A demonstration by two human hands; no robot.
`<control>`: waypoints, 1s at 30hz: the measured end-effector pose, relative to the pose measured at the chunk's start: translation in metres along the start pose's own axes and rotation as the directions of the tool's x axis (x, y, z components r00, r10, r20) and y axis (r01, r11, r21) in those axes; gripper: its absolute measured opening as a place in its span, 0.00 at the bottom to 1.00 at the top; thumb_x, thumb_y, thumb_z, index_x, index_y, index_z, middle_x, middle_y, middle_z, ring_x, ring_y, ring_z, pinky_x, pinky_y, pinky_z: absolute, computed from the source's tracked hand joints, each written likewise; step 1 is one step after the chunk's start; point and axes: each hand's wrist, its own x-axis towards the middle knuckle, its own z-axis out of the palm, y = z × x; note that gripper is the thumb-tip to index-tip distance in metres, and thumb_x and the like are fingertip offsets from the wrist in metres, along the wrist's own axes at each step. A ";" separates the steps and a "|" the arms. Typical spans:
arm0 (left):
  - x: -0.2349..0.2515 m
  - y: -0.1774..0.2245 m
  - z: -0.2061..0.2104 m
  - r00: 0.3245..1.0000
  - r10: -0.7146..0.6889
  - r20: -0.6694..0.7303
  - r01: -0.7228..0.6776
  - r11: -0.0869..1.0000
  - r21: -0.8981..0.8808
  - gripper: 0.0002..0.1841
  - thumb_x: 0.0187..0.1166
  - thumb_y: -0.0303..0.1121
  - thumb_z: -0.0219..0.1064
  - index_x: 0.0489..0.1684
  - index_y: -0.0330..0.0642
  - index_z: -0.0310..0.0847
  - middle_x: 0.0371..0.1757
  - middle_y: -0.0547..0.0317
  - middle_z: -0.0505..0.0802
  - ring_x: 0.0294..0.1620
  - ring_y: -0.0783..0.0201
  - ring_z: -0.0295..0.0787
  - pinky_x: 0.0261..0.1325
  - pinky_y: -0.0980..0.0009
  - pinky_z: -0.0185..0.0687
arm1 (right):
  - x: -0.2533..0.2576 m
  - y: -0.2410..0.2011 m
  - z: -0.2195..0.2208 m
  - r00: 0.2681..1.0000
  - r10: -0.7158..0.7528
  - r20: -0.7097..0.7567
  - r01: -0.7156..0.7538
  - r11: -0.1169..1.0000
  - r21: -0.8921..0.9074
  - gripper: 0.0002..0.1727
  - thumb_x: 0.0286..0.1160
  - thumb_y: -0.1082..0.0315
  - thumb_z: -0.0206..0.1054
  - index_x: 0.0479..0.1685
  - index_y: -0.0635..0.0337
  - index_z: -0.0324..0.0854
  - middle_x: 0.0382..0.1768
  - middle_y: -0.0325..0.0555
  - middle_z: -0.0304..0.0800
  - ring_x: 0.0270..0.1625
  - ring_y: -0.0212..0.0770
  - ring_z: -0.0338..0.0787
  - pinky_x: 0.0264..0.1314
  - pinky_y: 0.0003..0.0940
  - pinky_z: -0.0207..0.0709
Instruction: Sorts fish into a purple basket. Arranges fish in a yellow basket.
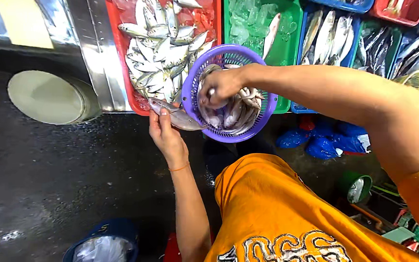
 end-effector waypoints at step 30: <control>0.006 -0.031 0.151 0.949 -0.199 0.246 -0.209 0.190 0.959 0.23 0.88 0.44 0.58 0.69 0.34 0.79 0.46 0.38 0.93 0.48 0.37 0.91 0.53 0.32 0.82 | -0.206 0.194 -0.046 0.396 0.779 -0.486 0.246 0.420 0.874 0.15 0.84 0.58 0.66 0.58 0.58 0.81 0.39 0.48 0.88 0.31 0.45 0.88 0.30 0.46 0.87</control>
